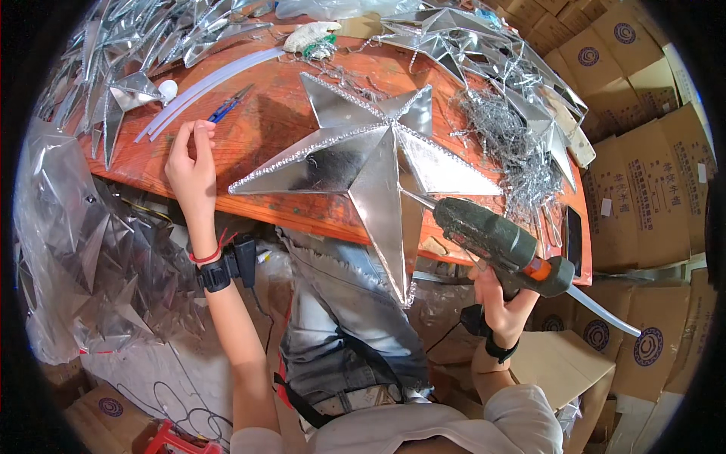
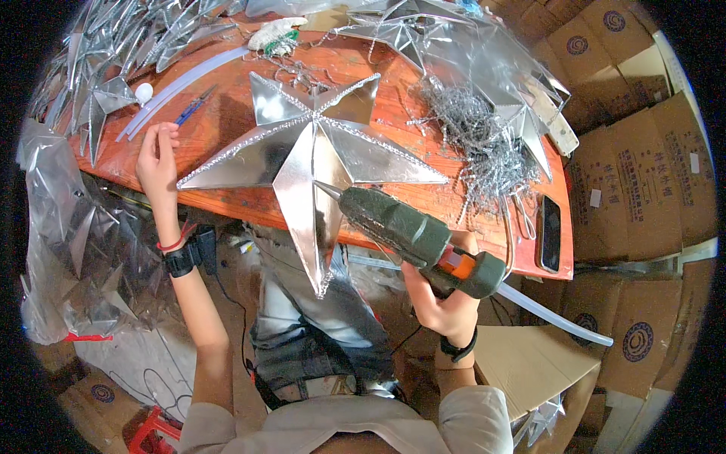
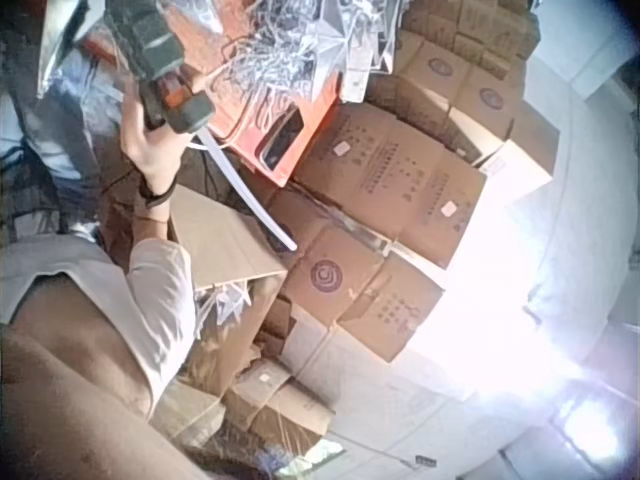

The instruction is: Use a hot glue gun to attach decorative tinsel and beads to large silver stars.

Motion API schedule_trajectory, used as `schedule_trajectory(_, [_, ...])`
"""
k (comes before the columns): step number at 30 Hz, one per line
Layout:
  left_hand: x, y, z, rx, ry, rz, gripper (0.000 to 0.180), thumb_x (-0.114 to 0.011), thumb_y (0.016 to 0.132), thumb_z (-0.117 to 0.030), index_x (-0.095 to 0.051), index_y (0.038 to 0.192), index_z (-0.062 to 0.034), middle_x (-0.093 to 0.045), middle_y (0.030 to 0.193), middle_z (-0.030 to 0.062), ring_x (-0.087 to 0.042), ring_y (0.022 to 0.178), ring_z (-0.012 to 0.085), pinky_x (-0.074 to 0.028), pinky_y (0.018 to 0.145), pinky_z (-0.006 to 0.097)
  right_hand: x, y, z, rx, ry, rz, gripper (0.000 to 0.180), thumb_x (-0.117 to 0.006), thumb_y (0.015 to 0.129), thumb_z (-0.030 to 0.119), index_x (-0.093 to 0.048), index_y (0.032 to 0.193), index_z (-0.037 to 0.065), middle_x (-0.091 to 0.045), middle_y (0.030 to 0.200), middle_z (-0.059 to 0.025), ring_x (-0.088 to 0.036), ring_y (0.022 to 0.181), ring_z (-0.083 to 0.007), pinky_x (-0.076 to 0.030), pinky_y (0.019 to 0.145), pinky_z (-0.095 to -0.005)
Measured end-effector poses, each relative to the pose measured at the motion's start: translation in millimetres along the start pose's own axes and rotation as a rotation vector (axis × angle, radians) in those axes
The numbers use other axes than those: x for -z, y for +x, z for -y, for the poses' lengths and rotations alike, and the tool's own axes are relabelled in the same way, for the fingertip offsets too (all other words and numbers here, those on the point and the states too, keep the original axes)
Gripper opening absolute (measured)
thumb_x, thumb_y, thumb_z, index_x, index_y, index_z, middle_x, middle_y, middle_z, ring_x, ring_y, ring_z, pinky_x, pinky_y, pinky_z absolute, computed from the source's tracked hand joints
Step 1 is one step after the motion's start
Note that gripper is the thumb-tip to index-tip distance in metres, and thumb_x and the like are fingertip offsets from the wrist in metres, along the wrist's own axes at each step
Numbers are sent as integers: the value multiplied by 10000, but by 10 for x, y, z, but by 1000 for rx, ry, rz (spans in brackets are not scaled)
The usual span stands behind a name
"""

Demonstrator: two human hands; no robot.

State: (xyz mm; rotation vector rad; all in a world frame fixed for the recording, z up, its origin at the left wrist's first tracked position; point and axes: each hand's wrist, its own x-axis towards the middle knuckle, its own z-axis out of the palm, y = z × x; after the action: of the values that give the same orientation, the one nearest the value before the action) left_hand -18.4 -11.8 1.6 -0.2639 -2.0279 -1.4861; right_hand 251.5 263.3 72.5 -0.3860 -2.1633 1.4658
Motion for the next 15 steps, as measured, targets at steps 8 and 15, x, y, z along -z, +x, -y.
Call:
schedule_trajectory(8, [15, 8, 26, 10, -14, -1, 206, -479, 918, -148, -589, 886, 23, -634, 822, 70, -591, 695, 118, -469, 650, 253, 177, -27, -193, 317, -83, 155, 334, -493, 813, -61, -417, 1138, -42, -580, 733, -127, -461, 458, -84, -374, 399, -210])
schedule_trajectory(15, [18, 4, 35, 37, 10, -7, 203, -488, 916, -155, -594, 901, 18, -638, 821, 64, -585, 672, 113, -457, 638, 250, 156, -127, -100, -23, 21, 11, 311, -701, 664, 34, -511, 909, 9, -581, 790, -42, -530, 682, -96, -427, 625, -231])
